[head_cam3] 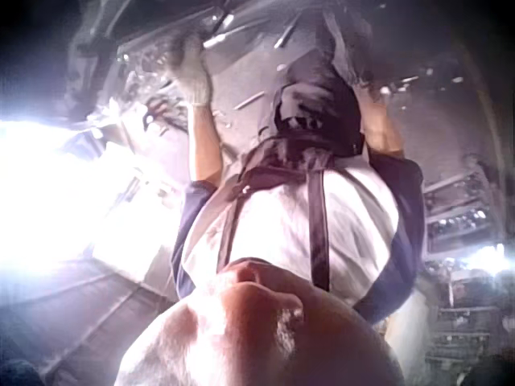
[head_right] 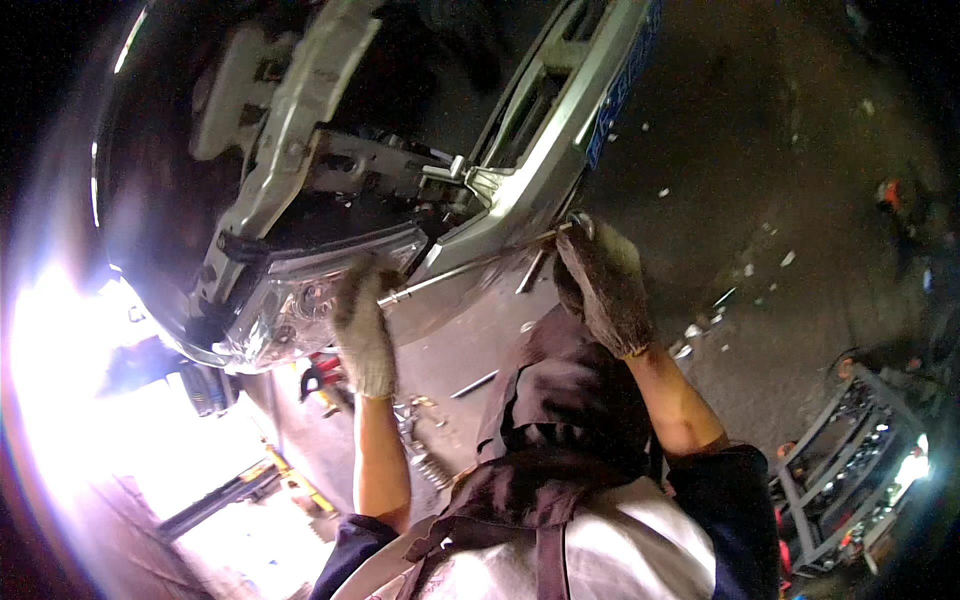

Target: The person removes the front bumper cover and headlight assembly from a silver car using a ratchet and socket. They then move to the driver's side door and use a wrench to loosen bolts on the door hinge.

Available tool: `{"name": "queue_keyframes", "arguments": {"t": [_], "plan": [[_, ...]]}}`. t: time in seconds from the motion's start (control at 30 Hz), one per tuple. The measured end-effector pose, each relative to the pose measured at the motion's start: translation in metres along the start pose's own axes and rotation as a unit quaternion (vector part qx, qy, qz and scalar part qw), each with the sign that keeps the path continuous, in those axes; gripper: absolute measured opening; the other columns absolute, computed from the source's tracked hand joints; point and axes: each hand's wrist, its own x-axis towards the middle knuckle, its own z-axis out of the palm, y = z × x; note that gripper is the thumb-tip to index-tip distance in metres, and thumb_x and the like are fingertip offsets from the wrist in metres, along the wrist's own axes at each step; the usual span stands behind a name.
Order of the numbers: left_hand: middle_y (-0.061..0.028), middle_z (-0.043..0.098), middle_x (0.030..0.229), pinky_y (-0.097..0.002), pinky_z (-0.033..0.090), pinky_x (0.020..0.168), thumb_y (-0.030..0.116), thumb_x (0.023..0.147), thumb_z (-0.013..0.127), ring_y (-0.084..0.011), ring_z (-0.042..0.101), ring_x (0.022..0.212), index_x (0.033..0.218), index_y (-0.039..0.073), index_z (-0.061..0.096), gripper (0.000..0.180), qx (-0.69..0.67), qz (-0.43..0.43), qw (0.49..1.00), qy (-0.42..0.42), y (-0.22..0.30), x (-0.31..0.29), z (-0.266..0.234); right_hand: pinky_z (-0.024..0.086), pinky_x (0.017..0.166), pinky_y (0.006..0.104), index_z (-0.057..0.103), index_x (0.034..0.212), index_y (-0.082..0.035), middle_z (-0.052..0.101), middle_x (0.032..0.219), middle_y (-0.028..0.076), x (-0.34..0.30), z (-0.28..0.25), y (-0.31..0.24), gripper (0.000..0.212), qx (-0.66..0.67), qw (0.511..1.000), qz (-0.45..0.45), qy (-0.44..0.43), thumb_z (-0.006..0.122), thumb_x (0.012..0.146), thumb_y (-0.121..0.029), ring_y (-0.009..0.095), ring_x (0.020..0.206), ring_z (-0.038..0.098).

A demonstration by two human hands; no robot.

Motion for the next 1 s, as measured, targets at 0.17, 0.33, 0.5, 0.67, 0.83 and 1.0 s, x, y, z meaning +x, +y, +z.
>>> {"name": "queue_keyframes", "arguments": {"t": [0.17, 0.33, 0.5, 0.67, 0.83, 1.0], "plan": [[-0.0198, 0.071, 0.119, -0.0412, 0.052, 0.097, 0.027, 0.103, 0.055, -0.0318, 0.069, 0.110, 0.127, 0.001, 0.066, 0.038, 0.572, 0.211, 0.790, -0.064, 0.090, 0.075, 0.036, 0.033, 0.055, 0.0209, 0.058, 0.089, -0.011, 0.051, 0.072, -0.006, 0.023, -0.007, 0.028, 0.017, 0.096, 0.993, -0.017, 0.066, 0.063, 0.102, -0.020, 0.001, 0.063, 0.043], [-0.0228, 0.067, 0.123, -0.0435, 0.049, 0.097, 0.034, 0.104, 0.051, -0.0381, 0.065, 0.111, 0.133, 0.005, 0.062, 0.043, 0.828, 0.025, 0.510, -0.233, 0.090, 0.130, 0.059, 0.046, 0.063, 0.0250, 0.062, 0.101, -0.002, 0.061, 0.079, 0.001, 0.023, -0.011, 0.097, 0.010, 0.109, 0.991, -0.027, 0.068, 0.065, 0.097, -0.011, 0.008, 0.070, 0.056], [-0.0167, 0.068, 0.119, -0.0354, 0.048, 0.103, 0.019, 0.099, 0.056, -0.0285, 0.064, 0.116, 0.129, 0.003, 0.064, 0.035, 0.840, 0.268, 0.236, -0.409, 0.098, 0.168, 0.006, 0.053, 0.068, 0.0259, 0.062, 0.107, 0.001, 0.067, 0.084, 0.005, 0.009, -0.003, 0.161, 0.015, 0.172, 0.979, -0.044, 0.102, 0.068, 0.094, -0.006, 0.010, 0.075, 0.065], [-0.0162, 0.069, 0.110, -0.0334, 0.054, 0.092, 0.010, 0.098, 0.058, -0.0236, 0.067, 0.101, 0.117, -0.001, 0.066, 0.023, 0.814, 0.028, 0.461, -0.351, 0.080, 0.168, 0.048, 0.053, 0.069, 0.0239, 0.061, 0.104, 0.000, 0.064, 0.083, 0.003, 0.022, 0.018, 0.173, 0.016, 0.264, 0.949, -0.081, 0.152, 0.071, 0.092, -0.004, 0.009, 0.075, 0.063], [-0.0151, 0.071, 0.104, -0.0323, 0.057, 0.076, 0.010, 0.102, 0.057, -0.0217, 0.069, 0.086, 0.116, -0.002, 0.066, 0.020, 0.797, 0.101, 0.425, -0.417, 0.092, 0.183, 0.018, 0.053, 0.064, 0.0218, 0.063, 0.105, -0.003, 0.065, 0.077, -0.001, 0.038, 0.045, 0.144, 0.031, 0.081, 0.967, -0.169, 0.171, 0.083, 0.083, -0.011, 0.006, 0.068, 0.064], [-0.0157, 0.072, 0.105, -0.0322, 0.058, 0.074, 0.010, 0.102, 0.059, -0.0238, 0.070, 0.087, 0.123, 0.000, 0.065, 0.024, 0.769, 0.218, 0.347, -0.491, 0.102, 0.205, -0.015, 0.051, 0.056, 0.0233, 0.068, 0.100, -0.004, 0.065, 0.068, 0.000, 0.054, 0.056, 0.114, 0.029, 0.041, 0.970, -0.203, 0.123, 0.084, 0.081, -0.018, 0.008, 0.059, 0.064]]}}
